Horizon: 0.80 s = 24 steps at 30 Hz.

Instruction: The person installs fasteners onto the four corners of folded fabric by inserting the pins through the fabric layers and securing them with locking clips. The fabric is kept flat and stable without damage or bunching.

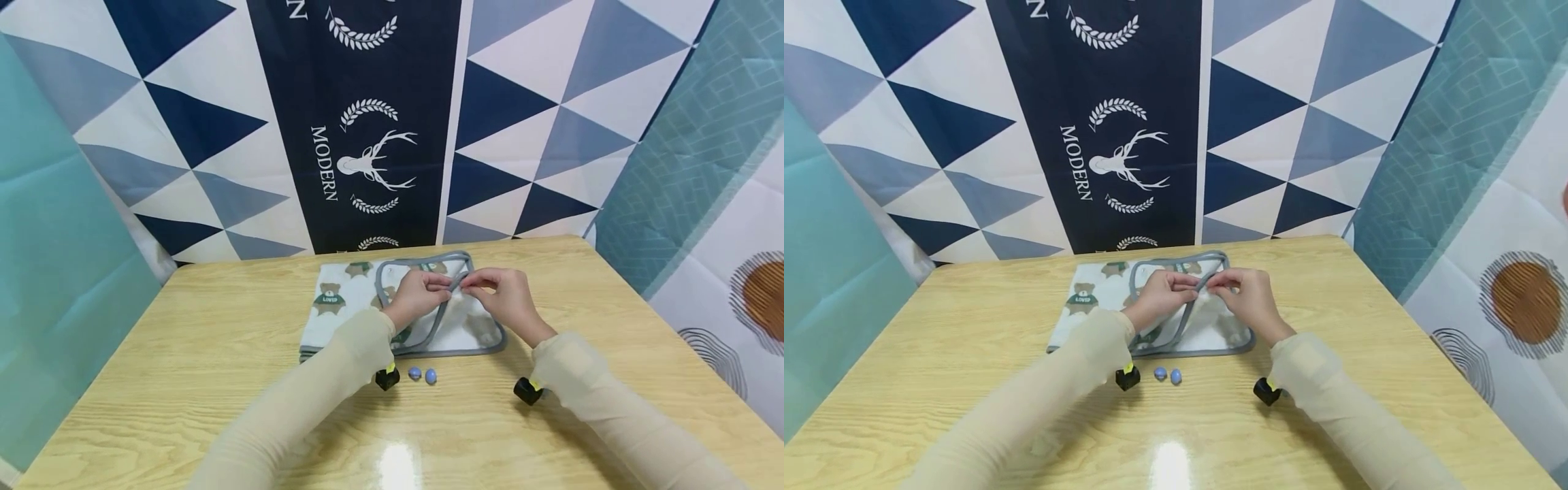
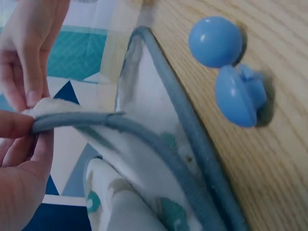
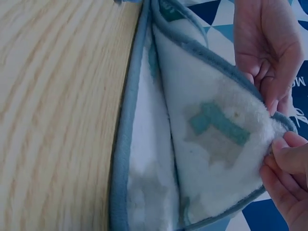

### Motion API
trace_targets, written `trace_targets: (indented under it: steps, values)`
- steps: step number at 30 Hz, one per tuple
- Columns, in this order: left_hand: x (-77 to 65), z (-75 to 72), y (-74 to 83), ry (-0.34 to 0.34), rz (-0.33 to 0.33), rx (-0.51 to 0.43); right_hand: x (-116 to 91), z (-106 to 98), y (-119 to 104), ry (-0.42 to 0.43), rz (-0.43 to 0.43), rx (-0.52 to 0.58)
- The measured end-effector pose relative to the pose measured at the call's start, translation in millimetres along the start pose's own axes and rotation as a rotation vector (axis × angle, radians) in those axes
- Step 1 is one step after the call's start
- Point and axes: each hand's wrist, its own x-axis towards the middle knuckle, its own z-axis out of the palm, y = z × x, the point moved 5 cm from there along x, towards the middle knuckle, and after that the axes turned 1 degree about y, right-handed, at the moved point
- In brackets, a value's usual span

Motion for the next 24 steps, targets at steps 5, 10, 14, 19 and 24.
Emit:
trace_targets:
  steps: [5,10,14,19,24]
  values:
    - [-1.2,3.4,1.8,0.015,0.005,0.004,-1,-4,1,0.02,-0.005,-0.01]
    - [1.2,3.5,-0.2,-0.009,-0.038,0.002,-3,-10,2,0.023,0.017,-0.003]
    - [0.8,2.4,-0.9,-0.017,-0.041,0.007,-3,-12,5,0.0,-0.006,-0.027]
    - [-2.2,2.4,2.5,-0.038,0.017,0.037,-2,-12,7,-0.067,-0.067,-0.043]
    - [-4.4,3.9,6.7,-0.068,0.071,0.088,-2,-12,7,-0.092,-0.061,-0.055]
